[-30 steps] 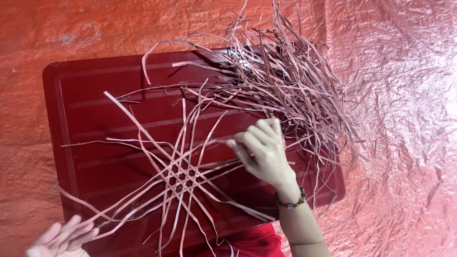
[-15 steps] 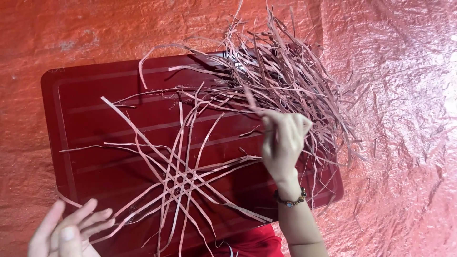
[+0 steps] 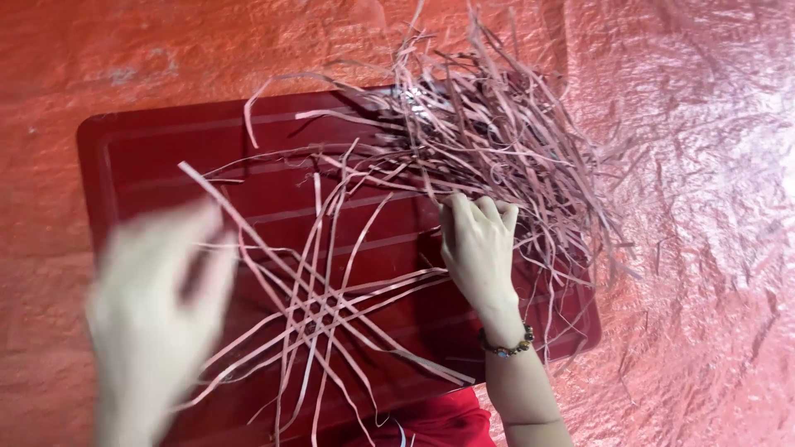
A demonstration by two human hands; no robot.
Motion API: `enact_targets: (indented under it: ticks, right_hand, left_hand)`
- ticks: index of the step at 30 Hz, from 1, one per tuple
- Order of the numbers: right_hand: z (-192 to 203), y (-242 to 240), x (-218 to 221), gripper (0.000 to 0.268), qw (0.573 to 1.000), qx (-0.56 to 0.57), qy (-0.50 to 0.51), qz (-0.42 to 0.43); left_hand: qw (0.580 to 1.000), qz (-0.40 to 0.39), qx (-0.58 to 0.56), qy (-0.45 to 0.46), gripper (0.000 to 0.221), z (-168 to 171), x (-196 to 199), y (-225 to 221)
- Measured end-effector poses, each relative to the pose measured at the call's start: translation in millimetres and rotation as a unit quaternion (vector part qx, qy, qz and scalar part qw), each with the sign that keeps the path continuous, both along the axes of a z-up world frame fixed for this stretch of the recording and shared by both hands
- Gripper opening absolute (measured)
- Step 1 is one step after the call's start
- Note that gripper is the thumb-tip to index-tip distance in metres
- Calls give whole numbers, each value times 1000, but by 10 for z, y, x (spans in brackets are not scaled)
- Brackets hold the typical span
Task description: The person is weaving pink plastic strips together on a red tray to create a patterned base.
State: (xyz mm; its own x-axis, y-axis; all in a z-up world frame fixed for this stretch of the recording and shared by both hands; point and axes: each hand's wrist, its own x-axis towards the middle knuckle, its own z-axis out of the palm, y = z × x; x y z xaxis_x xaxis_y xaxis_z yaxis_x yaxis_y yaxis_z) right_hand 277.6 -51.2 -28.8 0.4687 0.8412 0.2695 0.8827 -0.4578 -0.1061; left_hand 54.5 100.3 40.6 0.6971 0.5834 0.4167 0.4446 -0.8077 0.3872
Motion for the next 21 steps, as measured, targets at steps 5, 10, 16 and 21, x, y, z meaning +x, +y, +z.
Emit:
enact_targets:
  ticks: [5, 10, 16, 21]
  right_hand:
    - [-79, -5, 14, 11, 999, -51, 2, -7]
    - [-66, -32, 36, 17, 996, -79, 22, -33]
    - [-119, -70, 69, 17, 980, -165, 28, -106]
    - [-121, -78, 65, 19, 982, -162, 7, -100]
  left_hand:
    - [999, 0, -31, 11, 20, -233, 555, 1174]
    - [964, 69, -102, 237, 35, -767, 1179, 1691]
    - [891, 70, -342, 289, 40, -722, 1364, 1526]
    - [931, 91, -330, 124, 8, -705, 1319, 1490]
